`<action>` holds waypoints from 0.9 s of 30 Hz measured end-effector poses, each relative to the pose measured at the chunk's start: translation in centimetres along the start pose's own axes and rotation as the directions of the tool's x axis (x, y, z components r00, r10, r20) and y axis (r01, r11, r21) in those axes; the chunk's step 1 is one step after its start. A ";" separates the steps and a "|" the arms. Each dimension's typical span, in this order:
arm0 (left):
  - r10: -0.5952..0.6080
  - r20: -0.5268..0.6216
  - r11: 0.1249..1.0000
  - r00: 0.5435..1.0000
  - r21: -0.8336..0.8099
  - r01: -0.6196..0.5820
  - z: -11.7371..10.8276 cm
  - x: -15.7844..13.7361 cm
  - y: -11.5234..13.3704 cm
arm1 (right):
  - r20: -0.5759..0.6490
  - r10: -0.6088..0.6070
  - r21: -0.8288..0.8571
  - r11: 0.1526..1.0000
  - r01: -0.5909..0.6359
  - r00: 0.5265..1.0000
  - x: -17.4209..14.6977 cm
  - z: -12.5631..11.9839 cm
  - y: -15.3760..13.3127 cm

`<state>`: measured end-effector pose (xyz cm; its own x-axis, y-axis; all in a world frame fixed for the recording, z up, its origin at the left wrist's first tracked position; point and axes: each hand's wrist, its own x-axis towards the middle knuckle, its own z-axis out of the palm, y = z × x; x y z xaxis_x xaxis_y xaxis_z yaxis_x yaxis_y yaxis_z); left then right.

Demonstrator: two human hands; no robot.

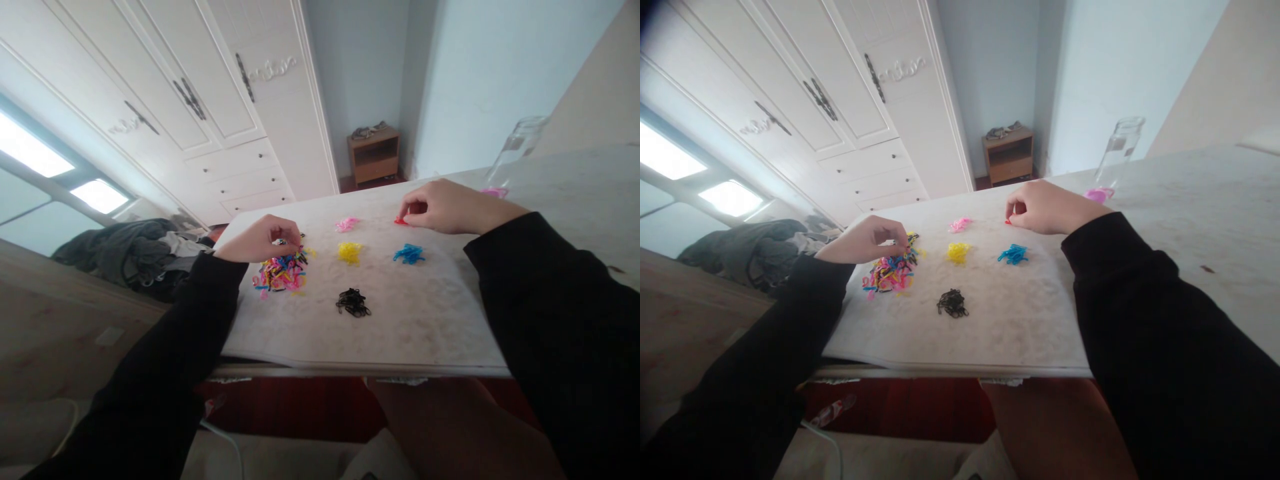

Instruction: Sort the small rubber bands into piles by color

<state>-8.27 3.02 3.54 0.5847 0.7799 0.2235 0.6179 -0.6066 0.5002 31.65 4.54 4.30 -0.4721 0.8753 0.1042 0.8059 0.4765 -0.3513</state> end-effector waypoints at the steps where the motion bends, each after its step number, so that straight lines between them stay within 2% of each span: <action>1: -0.002 0.034 0.999 0.999 -0.049 0.004 0.2 0.1 0.0 | -0.034 -0.001 0.008 1.000 0.002 0.999 0.0 -0.1 -0.3; 3: -0.008 0.050 0.990 0.999 -0.137 0.015 0.6 0.3 0.4 | -0.111 -0.005 0.034 0.999 0.008 0.994 -0.1 -0.1 -1.2; 5: -0.014 -0.015 0.982 1.000 -0.190 0.011 1.2 0.4 1.0 | -0.163 -0.023 0.064 0.997 0.034 0.986 -0.2 0.0 -2.5; 9: -0.012 -0.103 0.950 0.995 -0.311 -0.020 2.8 0.6 3.1 | -0.175 -0.147 0.145 0.974 0.173 0.974 -0.1 0.9 -5.4; 14: 0.046 -0.135 0.904 0.990 -0.415 -0.099 4.4 0.7 4.9 | -0.204 -0.362 0.335 0.847 0.412 0.910 0.2 3.2 -8.2; 18: 0.073 -0.153 0.880 0.986 -0.455 -0.136 5.2 0.8 5.2 | -0.223 -0.478 0.389 0.756 0.527 0.850 0.2 4.3 -9.2; 22: 0.038 -0.127 0.848 0.991 -0.520 -0.099 5.5 0.7 5.2 | -0.219 -0.502 0.368 0.752 0.547 0.837 0.1 4.6 -9.2; 27: -0.075 -0.183 0.837 0.980 -0.546 -0.038 5.6 0.7 5.4 | -0.222 -0.404 0.407 0.789 0.461 0.887 0.1 4.7 -9.2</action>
<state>-1.57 -0.64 1.70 0.4301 0.8385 0.3347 0.2078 -0.4527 0.8671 22.55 -0.11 3.18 -0.6654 0.6024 0.4409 0.2724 0.7459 -0.6079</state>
